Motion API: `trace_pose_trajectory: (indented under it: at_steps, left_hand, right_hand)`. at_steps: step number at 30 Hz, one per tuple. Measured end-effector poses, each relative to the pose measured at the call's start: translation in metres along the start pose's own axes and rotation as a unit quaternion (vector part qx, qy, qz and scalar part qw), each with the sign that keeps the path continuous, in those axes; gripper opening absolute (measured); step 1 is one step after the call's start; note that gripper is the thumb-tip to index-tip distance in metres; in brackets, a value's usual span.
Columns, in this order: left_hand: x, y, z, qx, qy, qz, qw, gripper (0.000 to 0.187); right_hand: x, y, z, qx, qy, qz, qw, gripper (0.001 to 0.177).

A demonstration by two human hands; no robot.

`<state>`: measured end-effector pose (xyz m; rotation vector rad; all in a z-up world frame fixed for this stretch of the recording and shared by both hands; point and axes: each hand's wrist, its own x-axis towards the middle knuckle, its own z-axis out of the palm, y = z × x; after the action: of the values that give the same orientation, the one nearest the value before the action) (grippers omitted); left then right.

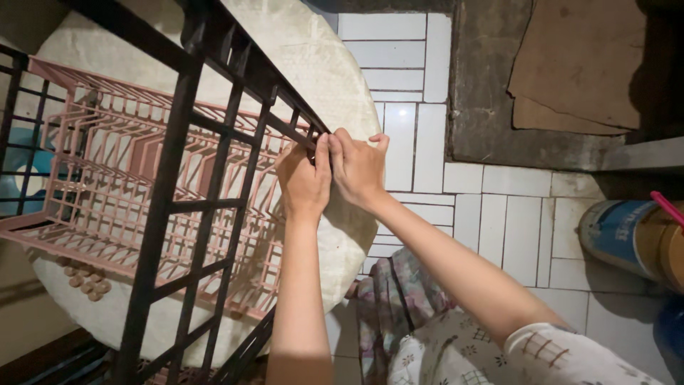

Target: The person assembles a wire dish rack by hand on a round table. They connect black side frames to a pink base grid, then attach the remaining side frame and secure the joints with small fasteners.

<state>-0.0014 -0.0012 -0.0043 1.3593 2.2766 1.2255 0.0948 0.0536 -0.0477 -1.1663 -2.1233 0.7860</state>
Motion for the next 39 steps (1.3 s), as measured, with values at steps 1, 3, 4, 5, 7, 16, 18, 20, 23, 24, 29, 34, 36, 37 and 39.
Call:
trace_pose_trajectory:
  at_steps: [1,3,4,5,7,16,18,20,23,24,29,34,36,37,39]
  left_hand:
    - [0.001,0.0,0.001,0.0,0.002,0.001,1.0,0.028]
    - [0.001,0.0,0.002,0.002,0.006,0.004,1.0,0.028]
    - [0.001,0.0,0.002,0.001,0.005,0.004,1.0,0.028]
    - [0.001,0.0,0.002,0.0,0.003,0.004,1.0,0.028]
    - [0.001,0.0,0.002,0.001,0.006,0.013,1.0,0.028]
    - [-0.003,-0.001,0.004,0.012,0.02,0.008,1.0,0.028]
    - [-0.001,-0.002,0.005,0.015,0.012,-0.006,1.0,0.029]
    - [0.0,-0.002,0.006,0.032,0.021,0.003,0.999,0.029]
    - [0.0,0.0,0.007,0.029,0.014,-0.013,0.999,0.03]
    - [-0.001,0.002,0.007,0.023,0.009,-0.023,0.999,0.03]
    - [-0.027,0.033,0.013,0.159,0.188,-0.016,0.969,0.059]
    - [-0.156,0.087,0.007,0.017,0.183,-0.041,0.982,0.069]
    - [-0.22,0.095,-0.003,-0.072,0.227,-0.059,0.969,0.059]
    - [-0.257,0.096,-0.01,-0.063,0.226,-0.158,0.959,0.059]
    - [-0.317,0.082,-0.027,-0.11,0.258,-0.241,0.929,0.058]
  right_hand:
    - [0.001,0.001,0.005,0.023,0.009,0.006,1.0,0.029]
    - [-0.002,0.008,0.015,0.057,0.013,0.024,0.998,0.031]
    - [-0.004,0.011,0.02,0.068,0.008,0.037,0.997,0.032]
    - [-0.007,0.014,0.025,0.08,0.003,0.05,0.996,0.033]
    - [-0.009,0.02,0.033,0.189,0.01,0.077,0.979,0.039]
    - [0.012,0.044,0.036,0.499,-0.208,0.355,0.763,0.052]
    - [0.015,0.045,0.038,0.484,-0.213,0.342,0.777,0.055]
    - [0.008,0.049,0.041,0.459,-0.204,0.323,0.802,0.06]
    - [-0.009,0.063,0.044,0.461,-0.207,0.332,0.796,0.06]
    - [-0.023,0.07,0.043,0.46,-0.197,0.313,0.807,0.056]
    - [-0.114,0.108,0.027,0.355,-0.283,0.278,0.846,0.045]
    - [-0.183,0.094,-0.001,0.443,-0.38,0.259,0.77,0.04]
    - [-0.203,0.065,-0.013,0.411,-0.412,0.107,0.806,0.042]
    - [-0.221,0.048,-0.022,0.308,-0.415,-0.037,0.855,0.041]
    - [-0.247,0.003,-0.019,0.04,-0.543,0.009,0.839,0.036]
